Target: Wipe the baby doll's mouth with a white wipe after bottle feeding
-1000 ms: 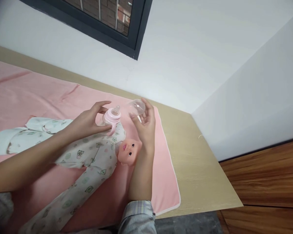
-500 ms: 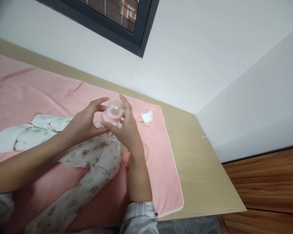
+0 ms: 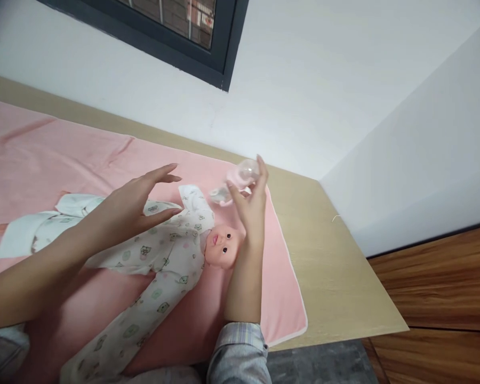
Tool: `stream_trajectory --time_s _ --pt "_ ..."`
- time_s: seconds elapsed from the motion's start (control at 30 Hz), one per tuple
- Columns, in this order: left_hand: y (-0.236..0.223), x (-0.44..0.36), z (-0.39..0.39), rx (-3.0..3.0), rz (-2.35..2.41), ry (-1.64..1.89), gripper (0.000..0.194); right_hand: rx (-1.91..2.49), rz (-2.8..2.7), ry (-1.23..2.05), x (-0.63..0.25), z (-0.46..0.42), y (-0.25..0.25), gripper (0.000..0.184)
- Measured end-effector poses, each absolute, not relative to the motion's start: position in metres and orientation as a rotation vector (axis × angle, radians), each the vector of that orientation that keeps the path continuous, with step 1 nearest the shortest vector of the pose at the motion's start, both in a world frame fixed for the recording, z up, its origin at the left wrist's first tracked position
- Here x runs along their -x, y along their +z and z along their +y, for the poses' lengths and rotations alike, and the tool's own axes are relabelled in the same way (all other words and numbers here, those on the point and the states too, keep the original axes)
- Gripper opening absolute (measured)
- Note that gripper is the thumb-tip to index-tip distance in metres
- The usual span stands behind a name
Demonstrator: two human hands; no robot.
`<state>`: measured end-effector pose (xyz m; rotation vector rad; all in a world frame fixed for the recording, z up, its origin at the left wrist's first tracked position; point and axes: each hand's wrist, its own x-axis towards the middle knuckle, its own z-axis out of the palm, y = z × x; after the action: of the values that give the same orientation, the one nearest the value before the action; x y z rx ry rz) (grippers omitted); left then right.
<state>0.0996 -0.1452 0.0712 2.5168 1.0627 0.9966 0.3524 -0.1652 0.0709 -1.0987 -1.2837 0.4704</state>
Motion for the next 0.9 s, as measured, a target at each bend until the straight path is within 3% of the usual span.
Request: stream_trajectory --time_s 0.13,0.27,0.47,0.9 --pt "0.074 -0.094 -0.153 -2.611 0.938 0.999 0.061 1.295 -1.170 0.166 -0.410 -0.154 0.047 0.091" --pt "0.078 -0.086 -0.162 -2.757 0.549 0.766 0.041 1.550 -1.135 -0.026 -0.451 -0.141 0.008 0.087" --pt "0.090 -0.077 -0.183 -2.755 -0.135 0.230 0.035 1.684 -1.041 0.009 -0.470 -0.127 -0.032 0.090" --pt "0.113 -0.072 -0.199 -2.619 -0.347 -0.070 0.028 1.625 -0.915 0.104 -0.471 -0.115 -0.057 0.099"
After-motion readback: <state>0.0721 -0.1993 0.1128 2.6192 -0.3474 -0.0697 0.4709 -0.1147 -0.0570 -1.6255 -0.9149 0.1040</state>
